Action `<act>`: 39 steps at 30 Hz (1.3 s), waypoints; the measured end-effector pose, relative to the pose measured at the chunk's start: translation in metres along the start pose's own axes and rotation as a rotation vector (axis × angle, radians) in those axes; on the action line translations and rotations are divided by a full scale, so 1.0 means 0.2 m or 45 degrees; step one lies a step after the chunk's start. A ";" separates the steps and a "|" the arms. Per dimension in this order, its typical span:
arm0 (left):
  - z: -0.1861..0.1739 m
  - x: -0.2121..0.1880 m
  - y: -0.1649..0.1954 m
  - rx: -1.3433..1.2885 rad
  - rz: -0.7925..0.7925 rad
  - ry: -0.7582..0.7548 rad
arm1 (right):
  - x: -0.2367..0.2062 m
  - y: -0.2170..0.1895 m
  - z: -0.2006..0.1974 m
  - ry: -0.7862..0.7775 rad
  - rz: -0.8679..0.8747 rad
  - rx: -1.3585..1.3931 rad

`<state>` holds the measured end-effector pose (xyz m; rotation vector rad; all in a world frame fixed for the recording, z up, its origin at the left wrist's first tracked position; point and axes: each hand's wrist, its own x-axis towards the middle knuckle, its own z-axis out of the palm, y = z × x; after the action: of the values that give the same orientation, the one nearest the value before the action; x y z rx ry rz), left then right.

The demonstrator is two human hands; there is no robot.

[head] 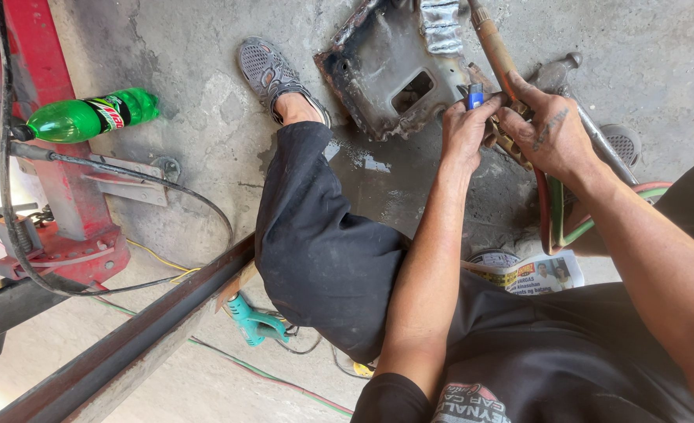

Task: The person uses a welding torch to apply heat and fuse a metal part on the floor. They hold the torch with one hand and guide the welding rod with the other, creating a weld bead along the edge of the metal piece.

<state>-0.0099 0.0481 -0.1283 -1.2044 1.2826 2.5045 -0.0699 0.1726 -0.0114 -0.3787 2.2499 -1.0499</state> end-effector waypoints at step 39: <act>0.00 0.01 -0.01 -0.008 0.013 -0.006 | 0.01 -0.01 0.00 -0.006 0.030 -0.050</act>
<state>-0.0103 0.0487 -0.1312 -1.1954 1.2838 2.5184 -0.0712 0.1698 -0.0103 -0.3694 2.2685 -0.9932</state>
